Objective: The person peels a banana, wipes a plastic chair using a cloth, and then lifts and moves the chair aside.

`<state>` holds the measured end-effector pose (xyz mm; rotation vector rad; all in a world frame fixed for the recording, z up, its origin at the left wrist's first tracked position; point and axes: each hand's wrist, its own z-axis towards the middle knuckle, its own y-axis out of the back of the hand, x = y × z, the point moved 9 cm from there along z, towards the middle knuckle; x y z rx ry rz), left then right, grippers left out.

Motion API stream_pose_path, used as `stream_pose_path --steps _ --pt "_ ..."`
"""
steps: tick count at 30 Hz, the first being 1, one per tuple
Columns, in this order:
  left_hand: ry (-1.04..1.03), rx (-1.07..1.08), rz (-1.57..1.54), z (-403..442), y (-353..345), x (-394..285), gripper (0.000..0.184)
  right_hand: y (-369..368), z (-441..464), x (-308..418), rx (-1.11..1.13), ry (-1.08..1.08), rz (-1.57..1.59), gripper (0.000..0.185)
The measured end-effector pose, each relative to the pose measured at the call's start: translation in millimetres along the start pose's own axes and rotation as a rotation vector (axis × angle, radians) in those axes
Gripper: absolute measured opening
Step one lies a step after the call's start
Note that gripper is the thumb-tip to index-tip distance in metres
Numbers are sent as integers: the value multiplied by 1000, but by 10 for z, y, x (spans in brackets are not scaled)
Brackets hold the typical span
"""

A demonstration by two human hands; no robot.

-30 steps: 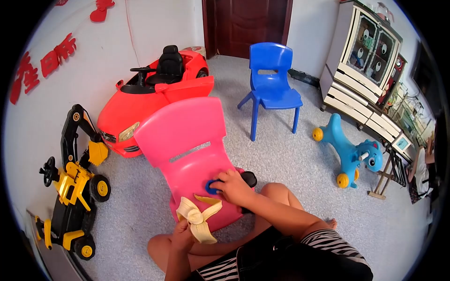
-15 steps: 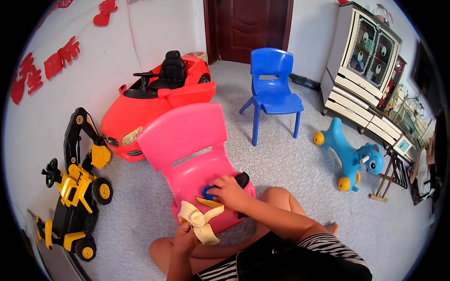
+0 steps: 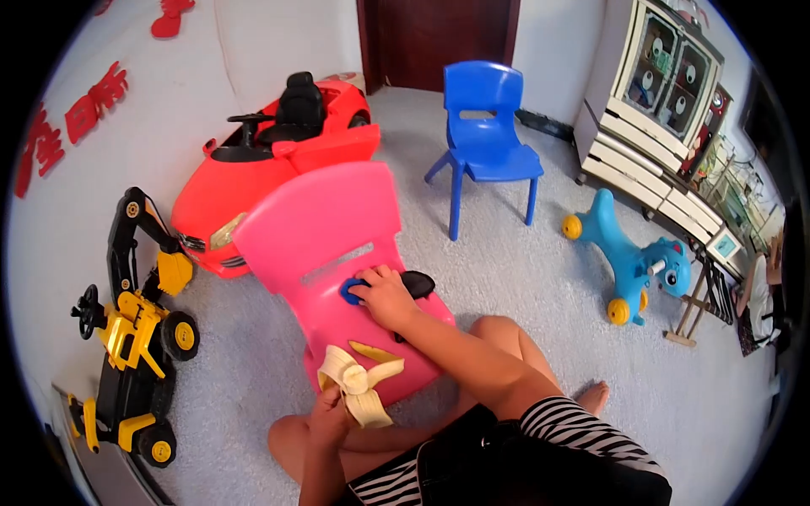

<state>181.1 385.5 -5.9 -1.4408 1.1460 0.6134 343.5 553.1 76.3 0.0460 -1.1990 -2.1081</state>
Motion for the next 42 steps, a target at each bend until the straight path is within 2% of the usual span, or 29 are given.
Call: stream_pose_path --steps 2,3,9,12,13,17,20,23,26,28,32,39,42 --pt "-88 63 -47 14 -39 -74 27 49 -181 45 37 -20 37 28" --pt "-91 52 -111 -17 -106 -137 29 135 -289 168 70 7 48 31" --pt "-55 102 -62 40 -61 -140 28 654 -751 515 135 50 187 38" --pt "-44 104 -75 37 -157 -199 26 418 -626 347 217 16 111 36" --pt "-52 85 -96 2 -166 -222 26 277 -395 198 136 32 85 33" --pt "-60 105 28 12 -43 -149 26 -68 55 -21 78 -25 22 32" --pt "-67 147 11 -36 -111 -136 29 -78 66 42 25 -15 0 35" --pt "-56 95 -4 -19 -108 -134 30 -22 -177 121 136 3 71 41" --pt "-20 85 -102 7 -49 -39 30 331 -488 445 201 29 150 41" --pt "-8 114 21 12 -71 -39 31 493 -640 542 203 54 170 41" --pt "2 53 -4 12 -133 -101 28 439 -564 452 256 60 184 40" --pt "-59 92 73 -3 -150 -140 25 -83 165 103 44 51 29 40" --pt "-21 127 26 -8 -53 6 25 -85 127 147 58 47 -19 39"
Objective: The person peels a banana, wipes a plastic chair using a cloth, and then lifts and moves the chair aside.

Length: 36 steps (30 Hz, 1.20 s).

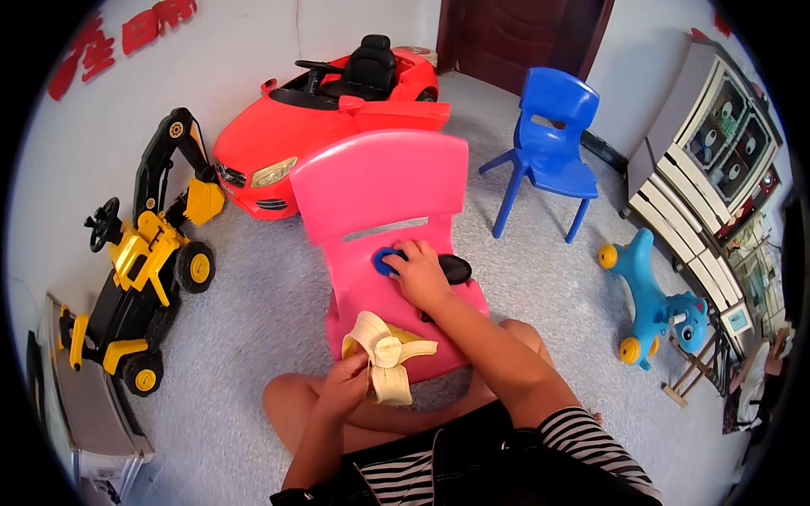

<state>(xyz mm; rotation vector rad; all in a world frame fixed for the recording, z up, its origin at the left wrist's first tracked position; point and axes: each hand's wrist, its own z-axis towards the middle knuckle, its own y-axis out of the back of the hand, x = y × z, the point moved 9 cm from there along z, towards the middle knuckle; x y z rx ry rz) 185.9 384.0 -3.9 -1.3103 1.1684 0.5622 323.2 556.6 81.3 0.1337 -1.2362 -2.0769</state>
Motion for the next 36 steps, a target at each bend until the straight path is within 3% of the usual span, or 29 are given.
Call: stream_pose_path --steps 3,6,9,14,16,23,25,31,36 --pt "-28 -26 10 39 -1 27 24 77 -252 140 126 -16 41 37" --pt "-26 -86 -93 20 -12 29 26 380 -571 427 165 40 160 40" --pt "14 -75 -2 59 25 45 29 540 -730 478 177 61 214 41" --pt "-18 -18 2 65 -36 -18 30 212 -469 154 207 36 193 38" --pt "-33 -10 5 68 -39 -15 30 58 -237 -45 75 27 33 38" --pt "7 -56 -32 52 46 77 29 -2 -61 11 -7 26 -41 35" --pt "0 -82 -26 45 -9 12 29 29 -248 117 167 -31 -6 38" --pt "9 -54 -90 34 -47 -37 28 533 -694 502 128 107 190 38" --pt "45 -40 -82 52 -117 -68 34 292 -515 272 178 43 167 38"
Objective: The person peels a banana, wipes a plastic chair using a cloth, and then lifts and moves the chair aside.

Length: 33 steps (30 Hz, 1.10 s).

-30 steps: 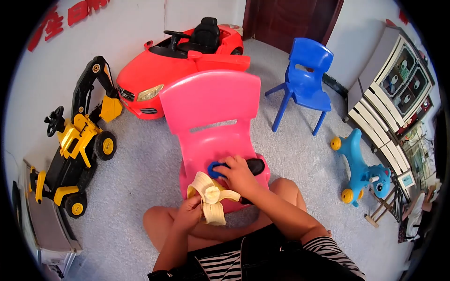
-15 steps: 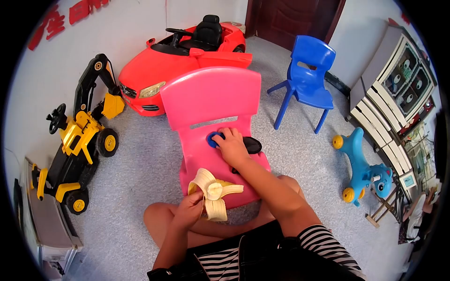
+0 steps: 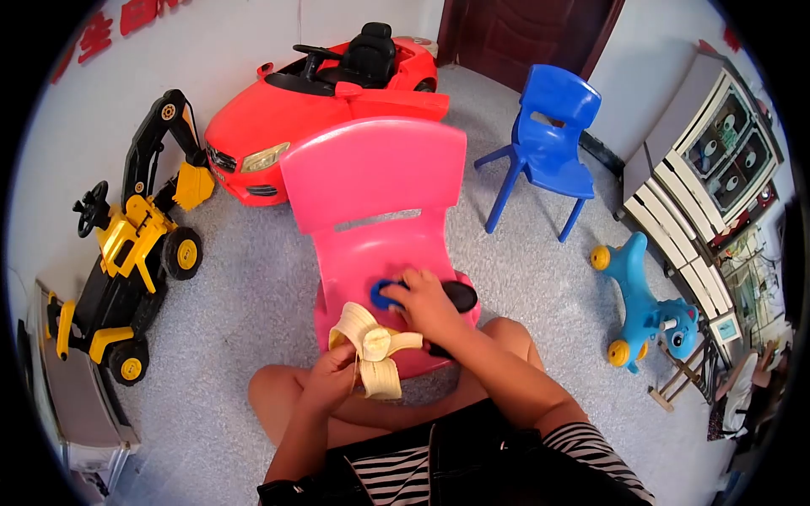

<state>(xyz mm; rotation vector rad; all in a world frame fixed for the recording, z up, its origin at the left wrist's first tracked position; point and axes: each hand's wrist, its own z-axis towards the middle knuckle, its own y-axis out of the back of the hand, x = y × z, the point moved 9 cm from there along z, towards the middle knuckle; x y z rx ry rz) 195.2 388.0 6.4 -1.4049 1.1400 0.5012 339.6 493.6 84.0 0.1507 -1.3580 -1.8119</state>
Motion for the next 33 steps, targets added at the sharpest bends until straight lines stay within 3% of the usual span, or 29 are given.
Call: stream_pose_path --steps 3,7,10,17,23,28,33 --pt "-85 0 -20 19 -134 -178 41 -138 344 -253 -82 -16 -69 38" --pt "-138 -48 18 69 54 -38 32 -179 588 -389 -182 -52 -91 39" --pt "-137 -92 2 22 49 -42 23 -164 467 -347 -168 -91 -71 38" --pt "-165 -44 -61 23 8 -63 33 107 -129 177 -46 -46 -31 41" --pt "-155 -13 -111 24 -81 -115 33 59 7 29 31 -55 -18 41" --pt "-165 -71 79 39 221 143 19 -122 439 -302 -94 -85 -29 37" --pt "-224 -21 -64 -147 -139 -213 13 -141 443 -290 -168 -86 -68 35"
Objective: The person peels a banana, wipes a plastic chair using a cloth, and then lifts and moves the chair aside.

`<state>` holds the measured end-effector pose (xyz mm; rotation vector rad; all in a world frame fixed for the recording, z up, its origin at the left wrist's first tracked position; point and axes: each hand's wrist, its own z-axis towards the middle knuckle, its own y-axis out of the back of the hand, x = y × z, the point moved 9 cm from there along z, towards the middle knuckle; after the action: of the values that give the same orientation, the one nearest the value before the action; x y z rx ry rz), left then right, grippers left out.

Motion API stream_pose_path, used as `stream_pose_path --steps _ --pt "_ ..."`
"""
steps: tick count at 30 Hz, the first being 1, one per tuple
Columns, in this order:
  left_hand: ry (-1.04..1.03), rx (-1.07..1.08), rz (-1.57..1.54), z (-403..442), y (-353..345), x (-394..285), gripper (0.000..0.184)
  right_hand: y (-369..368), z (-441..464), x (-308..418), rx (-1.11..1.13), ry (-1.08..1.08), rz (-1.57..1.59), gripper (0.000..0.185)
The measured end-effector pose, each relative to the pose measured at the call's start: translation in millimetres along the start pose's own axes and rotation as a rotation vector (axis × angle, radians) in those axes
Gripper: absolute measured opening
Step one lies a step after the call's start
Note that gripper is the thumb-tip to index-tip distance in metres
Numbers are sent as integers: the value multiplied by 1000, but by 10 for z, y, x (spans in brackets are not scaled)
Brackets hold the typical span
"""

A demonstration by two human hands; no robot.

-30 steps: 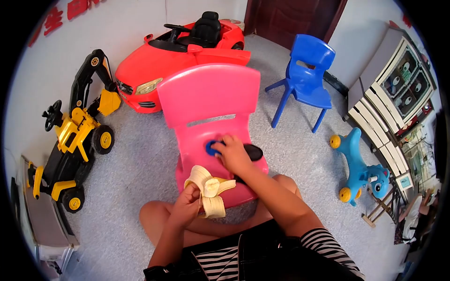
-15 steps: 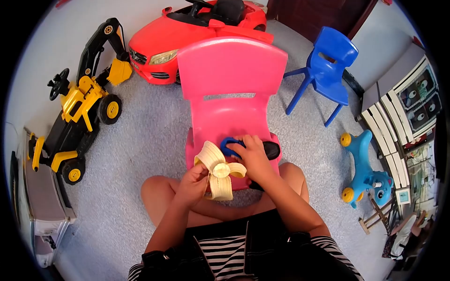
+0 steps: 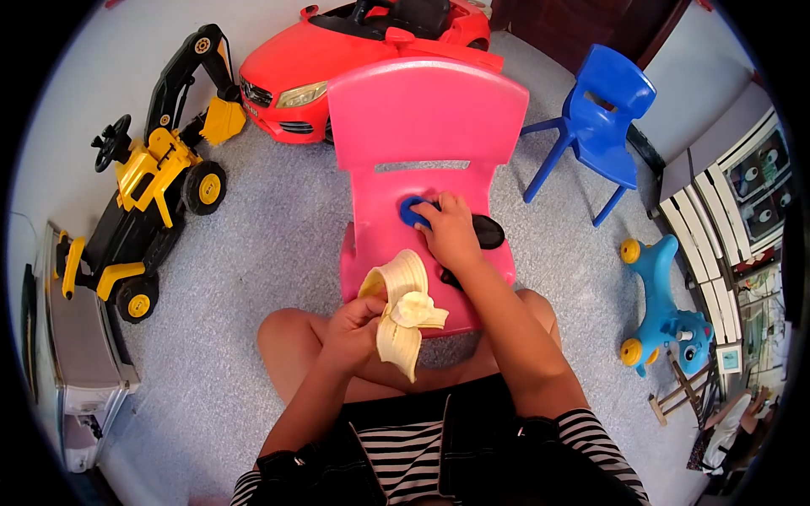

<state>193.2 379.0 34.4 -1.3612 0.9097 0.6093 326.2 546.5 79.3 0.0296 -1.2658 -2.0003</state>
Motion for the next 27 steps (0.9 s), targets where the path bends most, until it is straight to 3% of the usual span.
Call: stream_pose_path --steps 3,5,7,9,13,18,23,27 --pt "-102 17 -163 -102 -135 -262 17 92 -163 135 44 -7 14 38" --pt "-159 167 -98 -190 -198 -349 21 167 -299 234 53 -30 -57 37" --pt "-279 96 185 -272 -507 -977 23 256 -361 285 49 -6 -30 37" --pt "-519 298 124 -416 -693 -1252 25 256 -328 280 70 -15 -6 37" --pt "-696 463 166 -556 -807 -1605 35 232 -306 275 99 -35 0 34" --pt "-654 420 148 -706 -878 -1734 37 247 -302 288 122 -64 -6 33" --pt "-961 593 216 -770 -1029 -2000 30 263 -302 301 98 -50 -2 33" --pt "-1010 585 172 -883 -1013 -1999 27 214 -321 237 93 -34 0 34"
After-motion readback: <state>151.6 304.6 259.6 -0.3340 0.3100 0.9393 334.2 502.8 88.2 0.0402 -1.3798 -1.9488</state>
